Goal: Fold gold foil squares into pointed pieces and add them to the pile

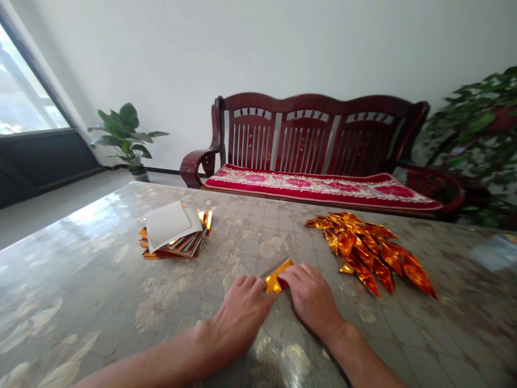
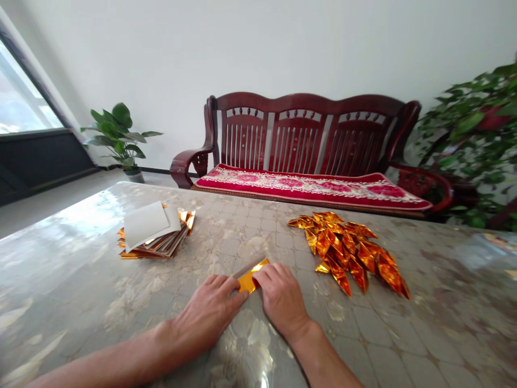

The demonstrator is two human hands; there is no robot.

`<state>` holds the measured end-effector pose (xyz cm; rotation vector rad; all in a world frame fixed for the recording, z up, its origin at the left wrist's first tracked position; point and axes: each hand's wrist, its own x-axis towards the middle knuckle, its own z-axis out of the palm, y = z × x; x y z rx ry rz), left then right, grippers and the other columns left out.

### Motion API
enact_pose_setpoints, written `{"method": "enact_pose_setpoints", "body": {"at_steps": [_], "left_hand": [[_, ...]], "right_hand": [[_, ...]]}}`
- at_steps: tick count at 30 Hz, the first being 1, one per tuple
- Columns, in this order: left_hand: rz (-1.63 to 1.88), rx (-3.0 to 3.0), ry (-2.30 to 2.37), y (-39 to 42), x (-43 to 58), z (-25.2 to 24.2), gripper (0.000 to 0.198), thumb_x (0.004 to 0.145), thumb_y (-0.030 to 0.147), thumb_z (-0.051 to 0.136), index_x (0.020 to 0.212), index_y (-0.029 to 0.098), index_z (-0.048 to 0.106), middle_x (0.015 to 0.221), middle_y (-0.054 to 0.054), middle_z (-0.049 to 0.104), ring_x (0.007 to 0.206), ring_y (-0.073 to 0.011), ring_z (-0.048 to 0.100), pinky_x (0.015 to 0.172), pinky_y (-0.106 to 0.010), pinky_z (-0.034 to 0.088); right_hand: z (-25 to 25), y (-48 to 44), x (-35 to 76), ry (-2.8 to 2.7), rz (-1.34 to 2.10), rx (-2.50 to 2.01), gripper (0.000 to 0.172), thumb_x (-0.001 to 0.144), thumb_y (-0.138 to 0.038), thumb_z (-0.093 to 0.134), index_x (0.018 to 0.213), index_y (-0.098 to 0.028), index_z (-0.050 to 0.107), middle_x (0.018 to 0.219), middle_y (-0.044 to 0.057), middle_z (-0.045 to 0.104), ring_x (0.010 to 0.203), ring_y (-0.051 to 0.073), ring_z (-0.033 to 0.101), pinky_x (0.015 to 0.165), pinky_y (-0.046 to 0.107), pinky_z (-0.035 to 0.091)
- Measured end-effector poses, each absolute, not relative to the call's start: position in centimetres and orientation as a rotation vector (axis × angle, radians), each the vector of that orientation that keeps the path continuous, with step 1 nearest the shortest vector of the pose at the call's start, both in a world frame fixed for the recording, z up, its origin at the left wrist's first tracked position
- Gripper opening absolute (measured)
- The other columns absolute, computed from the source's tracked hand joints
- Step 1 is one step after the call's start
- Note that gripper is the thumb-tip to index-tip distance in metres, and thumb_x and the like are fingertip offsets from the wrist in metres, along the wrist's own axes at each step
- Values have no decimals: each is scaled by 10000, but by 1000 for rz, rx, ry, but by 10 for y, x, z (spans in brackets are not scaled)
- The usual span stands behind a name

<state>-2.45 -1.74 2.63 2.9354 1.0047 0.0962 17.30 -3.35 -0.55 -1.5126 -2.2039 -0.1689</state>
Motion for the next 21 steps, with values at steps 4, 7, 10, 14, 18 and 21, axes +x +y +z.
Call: {"method": "enact_pose_setpoints", "body": {"at_steps": [4,7,10,14,18,21], "left_hand": [[304,3011,806,1,-32,24,204,950,211,539,1123,254,636,1322,-47,584,1285,-270,432,1092,-463,327],[389,3005,771,14,-39,17,296,927,156,532,1157,305,646,1463,-5,487,1421,-301,277,1172,-558,168],[402,2856,808,27,-46,12,361,914,130,511,1177,324,661,1477,-29,463,1365,-274,394,1114,-474,332],[376,2747,707,41,-48,10,399,929,92,449,1222,275,649,1369,-55,553,1185,-202,553,1020,-343,438],[402,2707,645,46,-45,11,353,946,87,439,1162,237,675,1131,-40,667,1039,-177,597,945,-290,458],[421,2703,665,46,-43,10,335,950,96,445,1140,231,686,1101,-41,668,1031,-179,600,925,-278,456]], "right_hand": [[-1,-38,169,-2274,-65,-1416,123,947,-222,575,1029,-225,666,1007,28,679,958,191,570,846,329,431],[1,-35,170,-2287,-74,-1449,113,942,-233,592,1007,-237,684,984,16,691,938,185,594,829,320,457],[1,-32,173,-2314,-91,-1432,117,950,-240,582,981,-242,695,963,11,698,912,173,613,807,303,473],[0,-31,176,-2343,-111,-1437,113,947,-258,595,1002,-233,691,974,11,705,916,170,631,805,296,478],[1,-33,174,-2418,-154,-1464,98,937,-251,612,997,-225,685,939,10,710,887,176,648,764,291,468],[2,-34,172,-2467,-248,-1442,109,943,-167,580,987,-204,673,898,20,710,849,172,653,723,282,446]]}}
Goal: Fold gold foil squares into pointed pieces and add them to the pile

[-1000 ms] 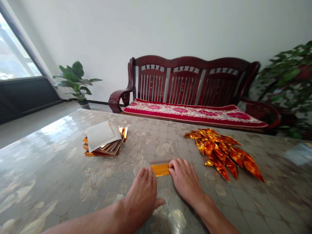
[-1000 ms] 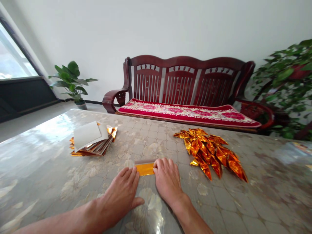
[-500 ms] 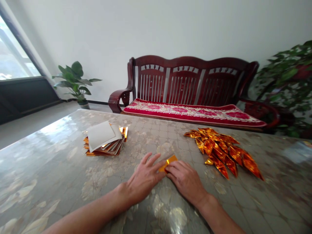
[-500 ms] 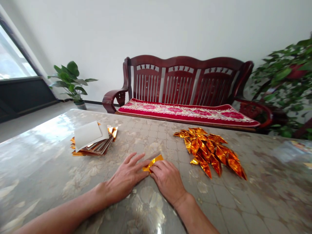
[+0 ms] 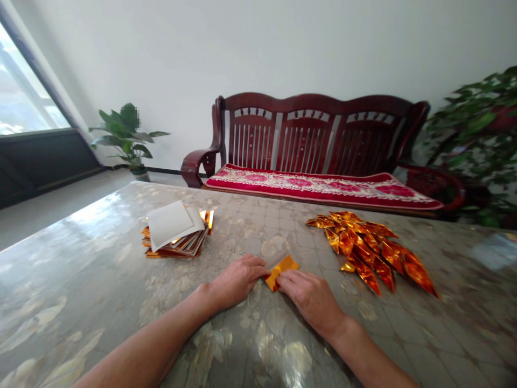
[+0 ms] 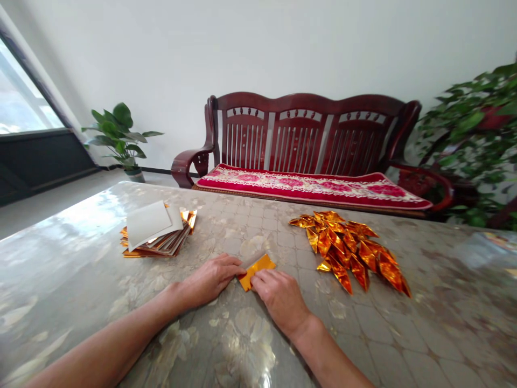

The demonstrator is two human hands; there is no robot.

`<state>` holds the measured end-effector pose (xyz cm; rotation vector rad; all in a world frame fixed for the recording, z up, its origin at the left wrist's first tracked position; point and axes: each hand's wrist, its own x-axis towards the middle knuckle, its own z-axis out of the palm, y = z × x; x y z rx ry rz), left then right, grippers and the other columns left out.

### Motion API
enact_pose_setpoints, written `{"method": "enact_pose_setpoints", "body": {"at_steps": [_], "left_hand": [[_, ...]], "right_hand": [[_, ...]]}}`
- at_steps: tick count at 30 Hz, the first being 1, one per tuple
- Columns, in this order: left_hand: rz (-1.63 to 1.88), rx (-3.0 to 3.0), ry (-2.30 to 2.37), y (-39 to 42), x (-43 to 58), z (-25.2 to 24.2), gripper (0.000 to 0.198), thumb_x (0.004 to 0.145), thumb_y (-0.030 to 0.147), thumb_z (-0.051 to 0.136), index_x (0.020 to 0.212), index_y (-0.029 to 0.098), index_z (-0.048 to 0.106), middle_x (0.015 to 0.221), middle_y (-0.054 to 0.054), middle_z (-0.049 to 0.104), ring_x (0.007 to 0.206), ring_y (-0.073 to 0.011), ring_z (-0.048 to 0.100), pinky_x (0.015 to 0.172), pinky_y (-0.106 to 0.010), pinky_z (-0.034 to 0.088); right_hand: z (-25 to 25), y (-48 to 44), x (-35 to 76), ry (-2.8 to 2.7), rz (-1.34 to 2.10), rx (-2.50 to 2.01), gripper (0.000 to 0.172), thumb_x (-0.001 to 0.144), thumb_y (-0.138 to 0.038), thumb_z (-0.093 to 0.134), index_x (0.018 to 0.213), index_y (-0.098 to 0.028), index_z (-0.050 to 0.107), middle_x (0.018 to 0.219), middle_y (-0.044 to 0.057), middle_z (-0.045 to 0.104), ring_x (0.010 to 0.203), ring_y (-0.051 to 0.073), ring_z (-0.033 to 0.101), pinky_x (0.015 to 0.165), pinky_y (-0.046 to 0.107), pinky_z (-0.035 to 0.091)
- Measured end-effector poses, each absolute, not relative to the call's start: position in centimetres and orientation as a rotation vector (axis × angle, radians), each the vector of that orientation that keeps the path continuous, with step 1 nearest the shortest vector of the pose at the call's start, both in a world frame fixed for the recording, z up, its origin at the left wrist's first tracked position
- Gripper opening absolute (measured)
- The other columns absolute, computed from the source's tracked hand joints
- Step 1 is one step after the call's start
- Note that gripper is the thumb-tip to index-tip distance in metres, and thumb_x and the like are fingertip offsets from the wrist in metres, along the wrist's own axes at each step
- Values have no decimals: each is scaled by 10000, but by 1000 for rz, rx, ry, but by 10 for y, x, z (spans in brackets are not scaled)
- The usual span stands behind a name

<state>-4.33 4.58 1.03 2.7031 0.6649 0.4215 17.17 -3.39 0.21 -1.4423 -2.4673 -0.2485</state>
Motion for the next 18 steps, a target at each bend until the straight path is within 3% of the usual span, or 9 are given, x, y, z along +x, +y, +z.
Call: {"method": "enact_pose_setpoints", "body": {"at_steps": [10,18], "left_hand": [[441,2683,652,51,-48,4,371,907,68,461,1100,245,724,1147,-33,679,1072,-172,617,953,-266,451],[454,2724,677,50,-47,4,276,944,199,501,1092,243,730,1107,-42,686,1039,-180,627,942,-282,464]], "right_hand": [[3,-33,162,-2634,-596,-1303,177,903,-34,503,829,-172,588,761,50,651,671,190,608,594,302,366],[3,-28,165,-2690,-640,-1208,176,898,-35,506,806,-178,553,719,40,631,629,182,585,560,298,336]]}}
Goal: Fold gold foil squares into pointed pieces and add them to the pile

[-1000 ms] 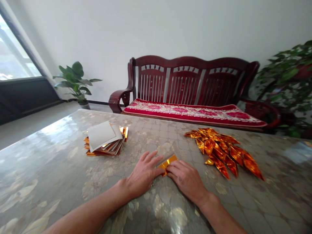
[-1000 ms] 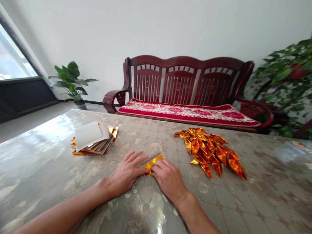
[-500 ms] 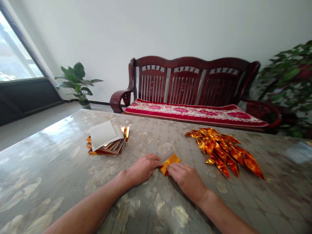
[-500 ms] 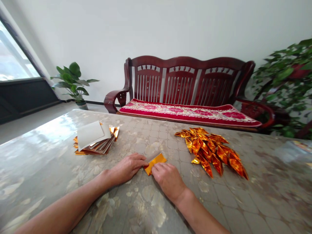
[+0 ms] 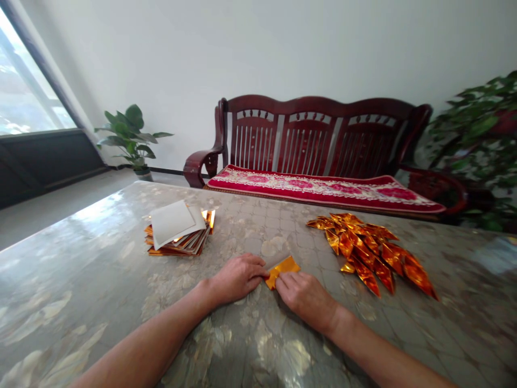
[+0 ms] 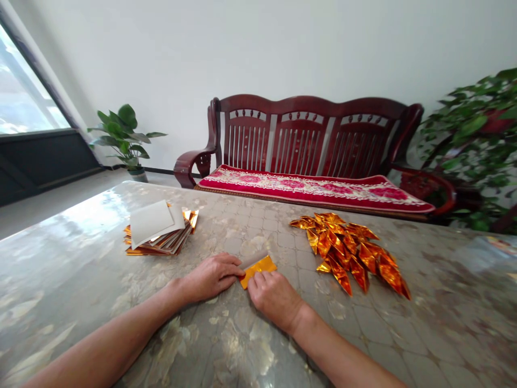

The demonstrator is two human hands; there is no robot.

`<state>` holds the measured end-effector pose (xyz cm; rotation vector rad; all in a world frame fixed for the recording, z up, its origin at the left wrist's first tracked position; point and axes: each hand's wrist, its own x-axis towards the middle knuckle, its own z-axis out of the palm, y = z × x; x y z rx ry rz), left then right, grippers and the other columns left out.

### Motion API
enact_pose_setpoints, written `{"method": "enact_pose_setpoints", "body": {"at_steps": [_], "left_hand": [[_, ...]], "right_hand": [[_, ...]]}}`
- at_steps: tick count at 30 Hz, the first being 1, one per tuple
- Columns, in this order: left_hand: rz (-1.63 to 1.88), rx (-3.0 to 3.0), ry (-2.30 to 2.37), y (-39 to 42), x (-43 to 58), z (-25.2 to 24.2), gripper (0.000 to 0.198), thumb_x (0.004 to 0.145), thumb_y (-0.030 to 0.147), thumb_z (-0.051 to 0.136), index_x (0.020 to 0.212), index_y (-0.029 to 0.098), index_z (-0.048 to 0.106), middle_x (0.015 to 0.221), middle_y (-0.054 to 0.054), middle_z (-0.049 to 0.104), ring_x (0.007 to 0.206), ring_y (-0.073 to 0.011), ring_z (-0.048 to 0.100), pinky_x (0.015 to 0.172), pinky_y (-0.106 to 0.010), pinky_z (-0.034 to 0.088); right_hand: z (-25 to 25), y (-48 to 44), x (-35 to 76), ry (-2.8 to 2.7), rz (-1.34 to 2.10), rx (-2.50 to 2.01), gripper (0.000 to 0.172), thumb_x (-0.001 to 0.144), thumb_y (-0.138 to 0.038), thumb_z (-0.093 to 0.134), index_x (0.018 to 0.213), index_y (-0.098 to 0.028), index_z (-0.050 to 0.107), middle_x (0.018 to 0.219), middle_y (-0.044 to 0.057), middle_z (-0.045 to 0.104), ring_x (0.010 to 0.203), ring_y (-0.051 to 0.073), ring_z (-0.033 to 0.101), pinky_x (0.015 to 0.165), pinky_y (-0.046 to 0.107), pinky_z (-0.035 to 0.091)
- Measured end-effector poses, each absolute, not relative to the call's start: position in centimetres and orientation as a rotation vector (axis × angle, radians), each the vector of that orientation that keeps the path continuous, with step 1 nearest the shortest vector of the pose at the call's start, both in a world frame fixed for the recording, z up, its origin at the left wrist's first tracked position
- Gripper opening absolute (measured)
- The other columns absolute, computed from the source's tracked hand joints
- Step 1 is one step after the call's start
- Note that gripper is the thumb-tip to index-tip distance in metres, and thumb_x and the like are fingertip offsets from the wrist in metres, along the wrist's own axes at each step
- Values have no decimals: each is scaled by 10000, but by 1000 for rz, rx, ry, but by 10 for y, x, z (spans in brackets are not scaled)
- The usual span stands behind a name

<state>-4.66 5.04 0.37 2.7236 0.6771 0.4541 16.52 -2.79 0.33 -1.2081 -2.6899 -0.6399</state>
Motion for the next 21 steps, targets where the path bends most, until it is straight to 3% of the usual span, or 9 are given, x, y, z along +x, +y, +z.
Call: {"method": "enact_pose_setpoints", "body": {"at_steps": [10,21], "left_hand": [[438,2715,682,50,-46,6,235,956,264,534,1074,244,736,1076,-33,683,1002,-174,625,906,-261,462],[451,2635,648,50,-46,8,262,911,182,532,1068,223,737,1050,-31,690,968,-157,643,897,-241,471]], "right_hand": [[9,-29,160,-2724,-594,-1236,133,895,-55,530,874,-167,597,749,49,657,635,185,601,568,303,359],[13,-29,152,-2799,-687,-1181,152,867,-47,523,805,-153,613,710,67,648,614,202,559,564,334,325]]}}
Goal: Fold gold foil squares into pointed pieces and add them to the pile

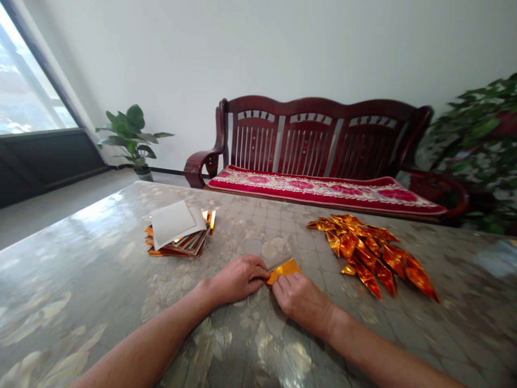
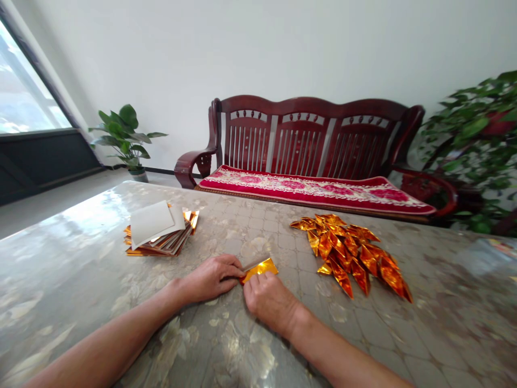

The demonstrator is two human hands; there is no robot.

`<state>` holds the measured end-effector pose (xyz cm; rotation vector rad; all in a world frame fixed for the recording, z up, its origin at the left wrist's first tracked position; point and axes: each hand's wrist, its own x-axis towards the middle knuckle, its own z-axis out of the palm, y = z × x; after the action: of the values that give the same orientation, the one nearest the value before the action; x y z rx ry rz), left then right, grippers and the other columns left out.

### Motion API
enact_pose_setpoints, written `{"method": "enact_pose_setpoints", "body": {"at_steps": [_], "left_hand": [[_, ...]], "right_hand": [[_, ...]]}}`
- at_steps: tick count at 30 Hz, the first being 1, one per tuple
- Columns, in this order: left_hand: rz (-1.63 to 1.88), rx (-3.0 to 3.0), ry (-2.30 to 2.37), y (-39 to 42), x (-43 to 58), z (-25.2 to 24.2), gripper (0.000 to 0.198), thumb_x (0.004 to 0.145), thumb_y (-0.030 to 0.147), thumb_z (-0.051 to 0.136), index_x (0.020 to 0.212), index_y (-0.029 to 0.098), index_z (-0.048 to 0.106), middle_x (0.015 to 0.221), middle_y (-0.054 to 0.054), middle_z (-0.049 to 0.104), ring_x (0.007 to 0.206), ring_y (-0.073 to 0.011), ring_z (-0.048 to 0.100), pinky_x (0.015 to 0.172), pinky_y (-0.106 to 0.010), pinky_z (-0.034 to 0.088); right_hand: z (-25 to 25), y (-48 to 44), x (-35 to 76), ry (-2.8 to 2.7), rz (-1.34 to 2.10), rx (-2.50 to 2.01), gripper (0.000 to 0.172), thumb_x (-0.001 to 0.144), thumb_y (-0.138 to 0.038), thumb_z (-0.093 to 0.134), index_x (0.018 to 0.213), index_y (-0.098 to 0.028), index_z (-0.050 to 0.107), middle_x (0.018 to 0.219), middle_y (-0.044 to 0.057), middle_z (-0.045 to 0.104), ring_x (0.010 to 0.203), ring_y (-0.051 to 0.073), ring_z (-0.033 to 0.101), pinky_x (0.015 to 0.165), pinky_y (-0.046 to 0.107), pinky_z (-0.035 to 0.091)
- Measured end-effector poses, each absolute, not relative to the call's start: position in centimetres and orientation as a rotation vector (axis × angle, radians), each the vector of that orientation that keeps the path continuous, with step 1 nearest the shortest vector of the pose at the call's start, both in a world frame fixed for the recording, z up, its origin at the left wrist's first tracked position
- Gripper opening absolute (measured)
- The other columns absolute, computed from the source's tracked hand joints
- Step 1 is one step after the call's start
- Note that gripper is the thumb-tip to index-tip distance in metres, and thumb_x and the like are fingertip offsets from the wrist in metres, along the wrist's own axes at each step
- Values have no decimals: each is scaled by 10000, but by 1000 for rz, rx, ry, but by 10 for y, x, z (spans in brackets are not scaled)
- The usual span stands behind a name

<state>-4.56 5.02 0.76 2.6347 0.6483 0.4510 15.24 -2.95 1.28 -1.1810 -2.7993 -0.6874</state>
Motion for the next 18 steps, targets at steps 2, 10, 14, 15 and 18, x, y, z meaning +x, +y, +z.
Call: {"method": "enact_pose_setpoints", "body": {"at_steps": [2,10,14,15,18], "left_hand": [[443,2640,637,50,-46,8,264,872,168,571,1070,226,735,1056,-26,686,975,-162,641,905,-242,466],[520,2637,738,48,-42,0,194,921,245,590,1029,248,751,991,-9,690,937,-153,639,843,-228,456],[587,2657,793,44,-36,-2,196,936,240,565,945,231,761,924,-12,700,895,-159,639,820,-239,452],[598,2654,801,44,-35,-3,190,932,239,571,929,227,760,916,-12,702,888,-161,639,816,-241,453],[616,2602,807,45,-34,-4,177,918,213,582,904,227,758,907,-9,705,879,-158,642,804,-234,455]], "right_hand": [[12,-29,155,-2734,-645,-1223,156,863,-46,527,800,-163,610,714,56,646,624,200,560,587,333,328],[10,-24,161,-2419,-308,-1486,160,835,-86,540,741,-205,590,700,4,617,675,166,545,619,314,306],[8,-27,157,-2312,-196,-1577,79,853,-154,585,803,-213,602,817,15,639,798,185,560,691,306,341],[8,-27,156,-2288,-161,-1592,40,860,-189,606,831,-217,609,852,17,644,831,193,561,709,307,349],[6,-26,154,-2232,-80,-1607,69,898,-263,617,840,-229,628,872,16,644,867,202,561,735,313,365]]}}
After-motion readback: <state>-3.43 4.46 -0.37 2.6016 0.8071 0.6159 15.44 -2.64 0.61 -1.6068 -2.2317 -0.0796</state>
